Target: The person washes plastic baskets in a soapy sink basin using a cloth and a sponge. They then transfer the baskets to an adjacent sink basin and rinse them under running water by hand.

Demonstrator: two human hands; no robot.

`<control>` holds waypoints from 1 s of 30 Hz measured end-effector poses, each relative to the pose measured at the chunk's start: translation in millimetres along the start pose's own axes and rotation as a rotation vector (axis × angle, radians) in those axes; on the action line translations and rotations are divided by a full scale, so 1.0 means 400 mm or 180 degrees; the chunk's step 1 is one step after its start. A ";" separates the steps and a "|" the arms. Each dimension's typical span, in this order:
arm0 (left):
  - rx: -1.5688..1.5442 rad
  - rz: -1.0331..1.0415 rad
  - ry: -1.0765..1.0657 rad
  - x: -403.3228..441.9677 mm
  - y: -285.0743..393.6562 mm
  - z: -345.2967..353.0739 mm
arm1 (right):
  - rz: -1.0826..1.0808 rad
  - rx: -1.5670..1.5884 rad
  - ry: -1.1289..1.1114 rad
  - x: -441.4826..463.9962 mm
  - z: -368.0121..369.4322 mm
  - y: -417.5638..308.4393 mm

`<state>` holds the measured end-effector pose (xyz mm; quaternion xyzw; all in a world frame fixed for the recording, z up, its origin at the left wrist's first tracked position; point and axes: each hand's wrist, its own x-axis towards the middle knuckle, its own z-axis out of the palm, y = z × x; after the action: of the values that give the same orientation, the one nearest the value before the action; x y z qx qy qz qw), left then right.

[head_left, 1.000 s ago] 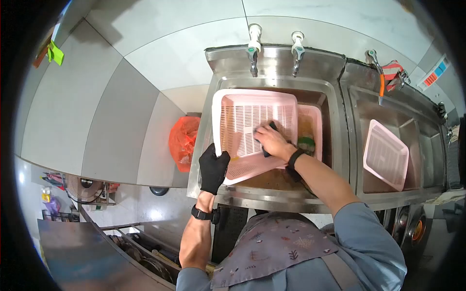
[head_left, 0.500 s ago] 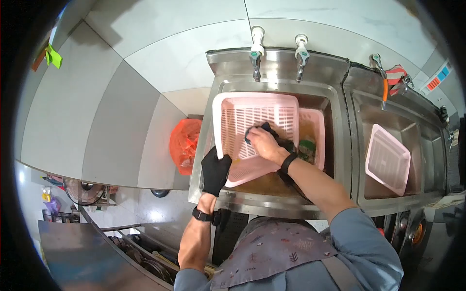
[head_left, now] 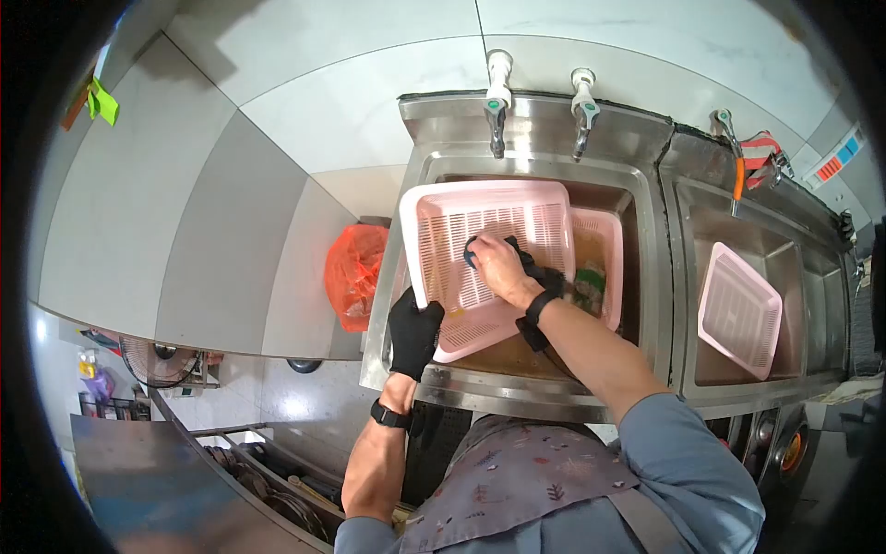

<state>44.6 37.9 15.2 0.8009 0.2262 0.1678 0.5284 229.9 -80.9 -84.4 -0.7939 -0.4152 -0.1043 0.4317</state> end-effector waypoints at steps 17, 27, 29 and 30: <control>-0.0234 -0.0115 -0.0057 -0.014 -0.018 -0.008 | 0.0158 -0.0049 -0.0119 0.001 0.019 0.031; -0.0050 -0.0065 -0.0196 -0.008 -0.037 -0.004 | -0.0031 0.0489 -0.0316 -0.011 0.052 -0.098; -0.0240 -0.0146 -0.0140 -0.017 -0.040 -0.005 | 0.0028 0.0212 -0.0117 -0.011 0.041 -0.049; -0.0244 -0.0137 -0.0126 -0.015 -0.037 -0.007 | 0.0074 -0.0065 -0.0141 -0.017 0.040 -0.005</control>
<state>35.5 41.8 2.2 0.7782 0.2263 0.1491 0.5666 221.1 -72.0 -96.6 -0.8052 -0.4143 -0.0858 0.4154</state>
